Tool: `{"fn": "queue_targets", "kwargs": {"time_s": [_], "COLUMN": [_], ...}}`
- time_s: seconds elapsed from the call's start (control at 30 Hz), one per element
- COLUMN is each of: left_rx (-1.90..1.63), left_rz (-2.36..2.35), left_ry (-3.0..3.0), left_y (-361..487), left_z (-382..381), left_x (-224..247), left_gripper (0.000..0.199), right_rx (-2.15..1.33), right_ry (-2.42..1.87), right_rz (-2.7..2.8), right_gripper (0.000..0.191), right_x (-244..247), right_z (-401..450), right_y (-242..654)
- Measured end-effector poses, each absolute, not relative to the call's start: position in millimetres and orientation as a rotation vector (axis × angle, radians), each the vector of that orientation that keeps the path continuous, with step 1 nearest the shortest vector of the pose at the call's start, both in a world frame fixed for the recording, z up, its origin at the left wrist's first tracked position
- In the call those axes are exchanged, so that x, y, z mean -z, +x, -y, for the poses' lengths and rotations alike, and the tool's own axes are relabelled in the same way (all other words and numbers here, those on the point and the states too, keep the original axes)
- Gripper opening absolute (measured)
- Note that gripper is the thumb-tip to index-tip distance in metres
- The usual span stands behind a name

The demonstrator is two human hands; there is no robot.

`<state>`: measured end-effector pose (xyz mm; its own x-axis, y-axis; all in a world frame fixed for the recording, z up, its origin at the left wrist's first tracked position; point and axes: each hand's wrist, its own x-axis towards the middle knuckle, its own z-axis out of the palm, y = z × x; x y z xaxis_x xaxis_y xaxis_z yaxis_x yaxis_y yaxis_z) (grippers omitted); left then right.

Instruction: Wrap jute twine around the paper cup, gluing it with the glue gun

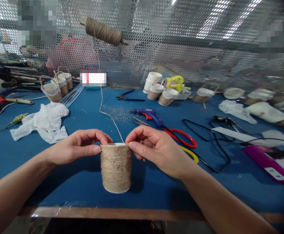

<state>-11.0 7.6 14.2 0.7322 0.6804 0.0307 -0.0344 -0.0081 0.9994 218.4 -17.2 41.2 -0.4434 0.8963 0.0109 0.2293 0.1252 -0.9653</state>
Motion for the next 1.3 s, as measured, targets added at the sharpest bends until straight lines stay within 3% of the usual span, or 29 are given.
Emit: {"fn": "queue_targets", "kwargs": {"time_s": [0.5, 0.57, 0.67, 0.8, 0.97, 1.1, 1.17, 1.23, 1.3], "left_rx": [-0.772, -0.873, -1.128, -1.327, -1.266, -1.082, -0.969, -0.831, -0.736], "left_rz": [-0.768, -0.813, -0.979, -1.065, -1.161, -1.257, -1.256, -1.213, -1.146], "left_ry": [1.946, 1.868, 1.601, 1.358, 1.386, 1.541, 1.711, 1.887, 1.982], "left_y": [2, 5, 5, -1, -3, 4, 9, 15, 22], "left_z": [1, 2, -2, -13, -25, -27, -23, -16, -8], "left_x": [-9, -10, -10, -10, -17, -24, -27, -30, -31], "left_gripper": [0.033, 0.030, 0.011, 0.016, 0.023, 0.049, 0.047, 0.028, 0.029], "right_rx": [-1.029, -1.008, -0.996, -1.020, -1.045, -1.032, -1.030, -1.028, -1.023], "right_ry": [-1.145, -1.160, -1.165, -1.155, -1.199, -1.200, -1.187, -1.172, -1.162], "right_rz": [1.982, 2.002, 2.018, 2.020, 1.999, 1.984, 1.978, 1.974, 1.968], "right_gripper": [0.003, 0.003, 0.005, 0.006, 0.009, 0.008, 0.007, 0.007, 0.006], "right_x": [-33, -33, -32, -30, -30, -30, -30, -29, -28], "right_z": [20, 20, 20, 16, 13, 12, 13, 14, 15], "right_y": [214, 214, 216, 220, 221, 220, 219, 219, 219]}}
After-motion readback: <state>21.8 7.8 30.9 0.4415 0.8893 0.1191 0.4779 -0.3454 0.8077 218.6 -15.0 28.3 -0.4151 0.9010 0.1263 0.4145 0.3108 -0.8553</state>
